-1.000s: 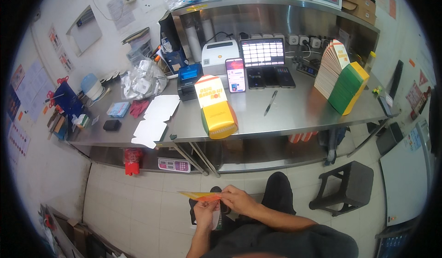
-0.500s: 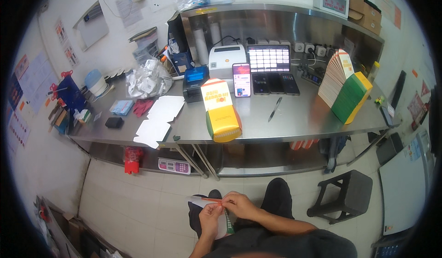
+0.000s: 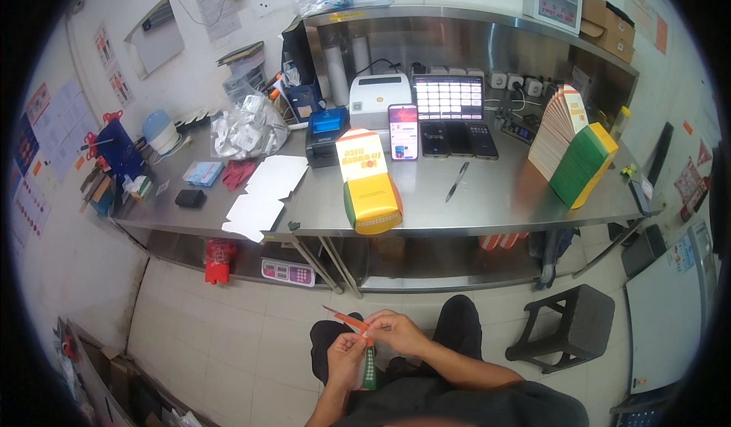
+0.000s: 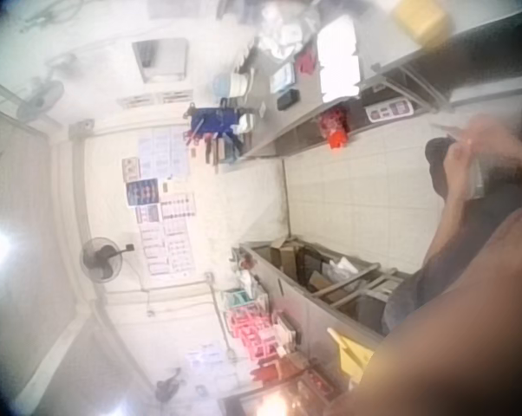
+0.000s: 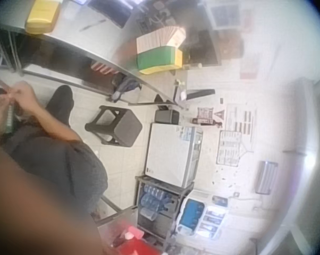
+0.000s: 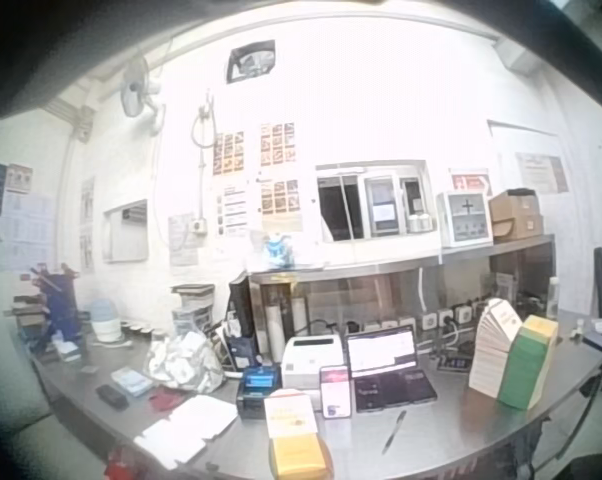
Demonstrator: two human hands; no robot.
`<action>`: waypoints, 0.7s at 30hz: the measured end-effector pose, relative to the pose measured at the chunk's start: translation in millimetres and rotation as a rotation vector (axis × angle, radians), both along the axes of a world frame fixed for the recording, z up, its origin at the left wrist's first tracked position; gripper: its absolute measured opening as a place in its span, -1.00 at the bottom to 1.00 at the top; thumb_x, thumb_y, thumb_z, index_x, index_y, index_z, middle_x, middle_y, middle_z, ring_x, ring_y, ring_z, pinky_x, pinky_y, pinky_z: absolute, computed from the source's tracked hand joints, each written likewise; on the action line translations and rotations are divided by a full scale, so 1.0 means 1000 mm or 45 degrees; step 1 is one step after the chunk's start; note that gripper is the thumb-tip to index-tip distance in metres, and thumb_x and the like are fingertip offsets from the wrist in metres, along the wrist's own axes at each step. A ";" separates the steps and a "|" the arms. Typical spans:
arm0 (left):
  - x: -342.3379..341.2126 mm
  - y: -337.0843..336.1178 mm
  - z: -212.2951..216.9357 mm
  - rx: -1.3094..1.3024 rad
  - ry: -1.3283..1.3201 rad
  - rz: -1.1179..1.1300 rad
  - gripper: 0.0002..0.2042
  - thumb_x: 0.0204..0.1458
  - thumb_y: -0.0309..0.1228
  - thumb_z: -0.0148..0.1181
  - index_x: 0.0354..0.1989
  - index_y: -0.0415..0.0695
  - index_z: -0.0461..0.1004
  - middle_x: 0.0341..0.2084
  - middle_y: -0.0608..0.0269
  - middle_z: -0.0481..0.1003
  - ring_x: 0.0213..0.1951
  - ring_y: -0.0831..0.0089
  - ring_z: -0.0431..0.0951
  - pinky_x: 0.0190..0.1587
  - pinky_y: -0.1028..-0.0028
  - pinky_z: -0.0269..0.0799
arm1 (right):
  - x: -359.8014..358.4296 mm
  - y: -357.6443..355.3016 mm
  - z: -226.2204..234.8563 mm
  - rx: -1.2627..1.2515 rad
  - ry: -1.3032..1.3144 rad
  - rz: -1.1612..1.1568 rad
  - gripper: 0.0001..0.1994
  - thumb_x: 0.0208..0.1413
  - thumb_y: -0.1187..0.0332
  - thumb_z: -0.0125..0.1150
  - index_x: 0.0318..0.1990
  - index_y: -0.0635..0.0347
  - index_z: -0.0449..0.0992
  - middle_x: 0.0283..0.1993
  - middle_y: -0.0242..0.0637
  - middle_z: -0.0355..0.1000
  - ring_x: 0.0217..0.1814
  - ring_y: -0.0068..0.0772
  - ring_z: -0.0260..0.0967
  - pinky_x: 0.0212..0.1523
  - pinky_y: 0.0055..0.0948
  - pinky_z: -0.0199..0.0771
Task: The person folds and assembles small rectangular paper boxes from flat printed sheets. They fold the sides, tuck flaps, and close the boxes, then place the finished boxes on the metal table.
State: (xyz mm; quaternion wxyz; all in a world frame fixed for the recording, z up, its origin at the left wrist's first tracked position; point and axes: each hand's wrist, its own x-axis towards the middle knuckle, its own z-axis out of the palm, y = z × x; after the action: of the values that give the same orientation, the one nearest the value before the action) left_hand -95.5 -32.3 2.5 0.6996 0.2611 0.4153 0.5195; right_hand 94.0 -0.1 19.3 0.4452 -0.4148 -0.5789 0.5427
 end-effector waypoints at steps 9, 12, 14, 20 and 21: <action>-0.003 -0.001 -0.003 0.017 -0.149 0.072 -0.83 0.24 -0.66 0.26 -0.03 -0.31 0.52 -0.13 0.07 0.64 -0.11 0.38 0.66 0.07 0.39 0.56 | -0.001 -0.002 0.003 0.135 -0.195 0.096 -0.85 0.29 0.40 0.30 -0.15 0.31 0.67 0.15 -0.14 0.53 0.06 -0.29 0.58 0.05 -0.34 0.60; -0.006 0.000 -0.001 0.011 -0.173 0.056 -0.82 0.25 -0.66 0.25 0.00 -0.32 0.52 -0.13 0.08 0.64 -0.10 0.36 0.67 0.07 0.38 0.57 | -0.007 -0.005 0.005 -0.010 0.039 0.036 -0.84 0.28 0.37 0.30 -0.15 0.29 0.65 0.15 -0.14 0.51 0.06 -0.27 0.57 0.06 -0.33 0.59; -0.006 -0.001 0.001 -0.021 -0.130 0.066 -0.82 0.26 -0.66 0.24 0.01 -0.32 0.52 -0.13 0.09 0.64 -0.10 0.36 0.66 0.08 0.37 0.57 | -0.008 -0.007 0.008 0.028 -0.078 0.019 -0.86 0.27 0.38 0.30 -0.15 0.27 0.63 0.14 -0.12 0.51 0.06 -0.22 0.57 0.09 -0.31 0.57; -0.001 -0.001 0.000 0.005 -0.142 0.084 -0.83 0.27 -0.67 0.20 0.00 -0.31 0.52 -0.07 0.08 0.63 -0.08 0.35 0.65 0.12 0.32 0.56 | -0.008 -0.010 0.010 0.204 -0.234 -0.001 -0.87 0.23 0.39 0.34 -0.13 0.21 0.61 0.09 -0.10 0.50 0.04 -0.12 0.54 0.07 -0.26 0.54; 0.000 -0.001 -0.001 -0.001 -0.194 0.087 -0.84 0.27 -0.67 0.20 -0.01 -0.30 0.52 -0.06 0.08 0.62 -0.07 0.35 0.65 0.13 0.32 0.55 | -0.009 -0.010 0.009 0.159 -0.235 0.014 -0.85 0.23 0.37 0.35 -0.12 0.19 0.60 0.09 -0.10 0.50 0.04 -0.10 0.54 0.06 -0.26 0.54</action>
State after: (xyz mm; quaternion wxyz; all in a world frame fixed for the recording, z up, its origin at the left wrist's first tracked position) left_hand -95.8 -33.2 1.2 0.7111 0.2062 0.3696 0.5615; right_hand 85.2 -9.6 28.4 0.4121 -0.4313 -0.6523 0.4676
